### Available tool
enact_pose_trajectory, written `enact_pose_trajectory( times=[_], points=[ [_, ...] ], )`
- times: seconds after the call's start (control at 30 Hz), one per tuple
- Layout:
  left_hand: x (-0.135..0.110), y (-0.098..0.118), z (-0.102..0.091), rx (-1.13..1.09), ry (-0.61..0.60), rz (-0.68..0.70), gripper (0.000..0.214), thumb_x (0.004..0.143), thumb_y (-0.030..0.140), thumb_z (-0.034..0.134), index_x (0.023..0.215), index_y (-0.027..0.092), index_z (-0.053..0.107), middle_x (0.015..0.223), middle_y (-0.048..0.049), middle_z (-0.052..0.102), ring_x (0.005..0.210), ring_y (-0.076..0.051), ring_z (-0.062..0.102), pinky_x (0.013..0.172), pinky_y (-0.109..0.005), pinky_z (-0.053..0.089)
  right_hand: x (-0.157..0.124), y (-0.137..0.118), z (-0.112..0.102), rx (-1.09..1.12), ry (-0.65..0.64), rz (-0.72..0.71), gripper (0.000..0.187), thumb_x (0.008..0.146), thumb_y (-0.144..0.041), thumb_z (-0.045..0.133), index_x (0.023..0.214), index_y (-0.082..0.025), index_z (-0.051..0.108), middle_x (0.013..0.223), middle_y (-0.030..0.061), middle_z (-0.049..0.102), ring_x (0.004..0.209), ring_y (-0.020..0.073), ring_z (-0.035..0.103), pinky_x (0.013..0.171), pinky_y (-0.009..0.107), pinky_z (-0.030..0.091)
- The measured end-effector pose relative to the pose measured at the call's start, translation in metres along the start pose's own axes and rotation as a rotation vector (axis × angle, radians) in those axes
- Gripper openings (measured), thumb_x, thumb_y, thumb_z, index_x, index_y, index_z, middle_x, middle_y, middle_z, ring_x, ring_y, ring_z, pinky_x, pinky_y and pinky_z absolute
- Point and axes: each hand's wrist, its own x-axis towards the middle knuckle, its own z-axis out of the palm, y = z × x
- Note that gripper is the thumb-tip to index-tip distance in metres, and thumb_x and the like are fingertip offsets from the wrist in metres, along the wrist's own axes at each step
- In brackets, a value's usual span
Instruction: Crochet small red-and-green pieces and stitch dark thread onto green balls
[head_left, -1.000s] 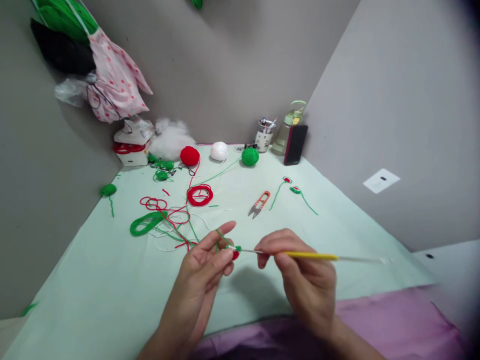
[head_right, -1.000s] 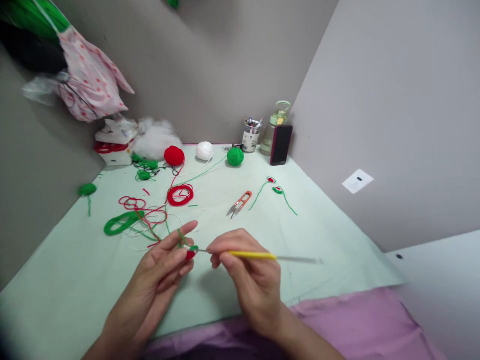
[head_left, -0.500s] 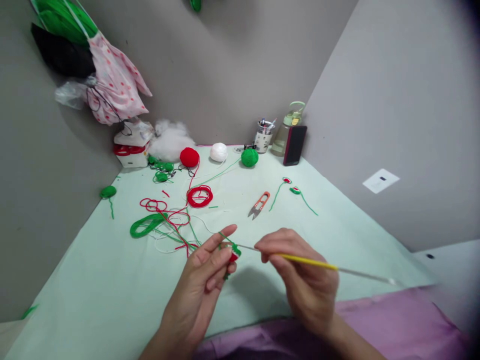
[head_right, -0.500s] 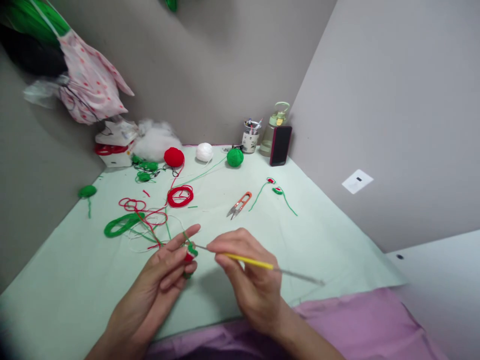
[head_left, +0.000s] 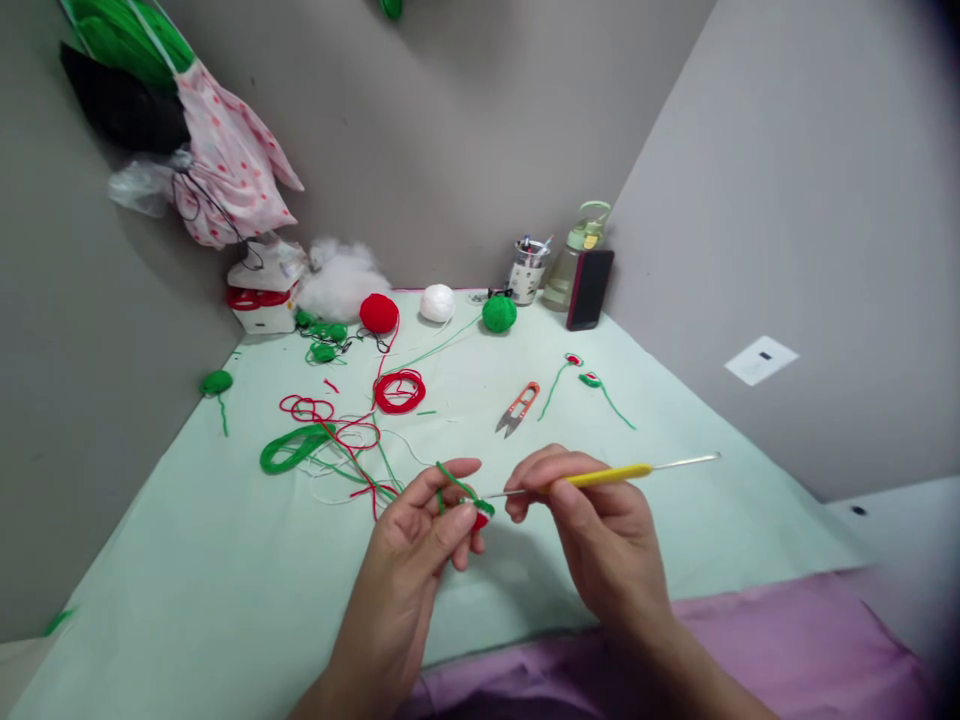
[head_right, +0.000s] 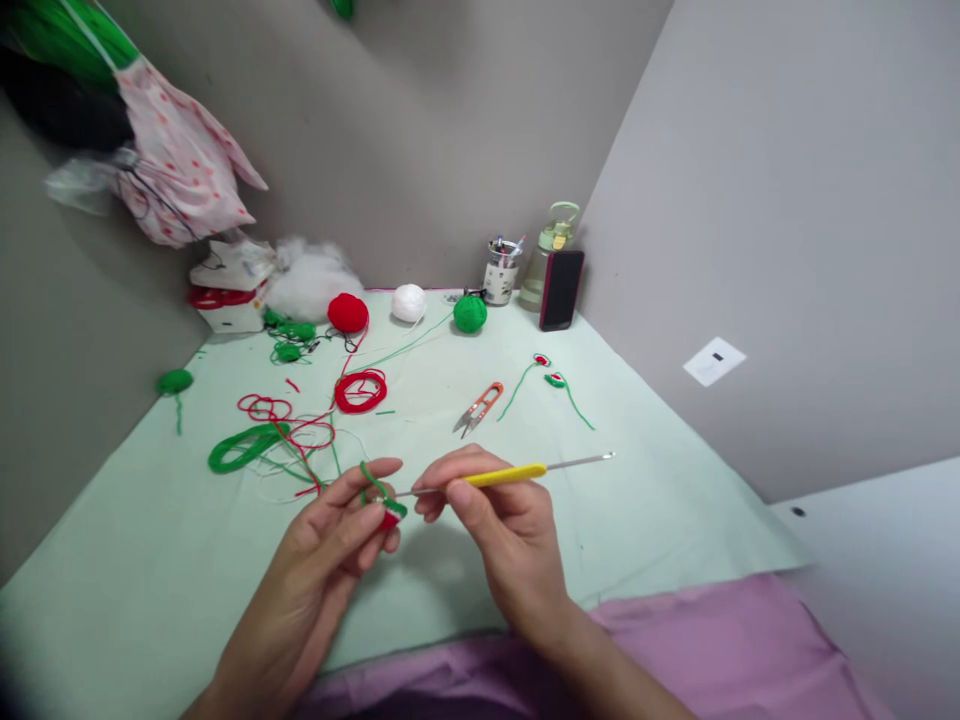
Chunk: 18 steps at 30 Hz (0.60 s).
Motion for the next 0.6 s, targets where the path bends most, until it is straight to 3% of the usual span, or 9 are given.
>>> enact_pose_trajectory(
  times=[0.17,0.6],
  points=[
    [0.0024,-0.0027,-0.0033,-0.029,-0.02,-0.021,0.028,0.078,0.031,0.085,0.102,0.019,0.077,0.059,0.0075,0.05,0.05,-0.004,0.04,0.062,-0.02,0.046,-0.0025,-0.0009,0.001,-0.008,0.006,0.01,0.02,0.104,-0.026,0.055,0.104,-0.025,0.075,0.093,0.0025,0.068,0.08,0.0156,0.07,0.076,0.031,0.057],
    [0.0036,-0.0034,-0.002,-0.024,-0.031,-0.008,0.019,0.077,0.031,0.086,0.085,0.019,0.074,0.056,0.0072,0.053,0.05,-0.004,0.042,0.06,-0.018,0.045,-0.0028,-0.0023,0.0024,-0.053,0.001,0.005,0.02,0.104,-0.025,0.054,0.104,-0.026,0.074,0.092,0.0017,0.069,0.081,0.0151,0.07,0.076,0.03,0.058]
  ],
)
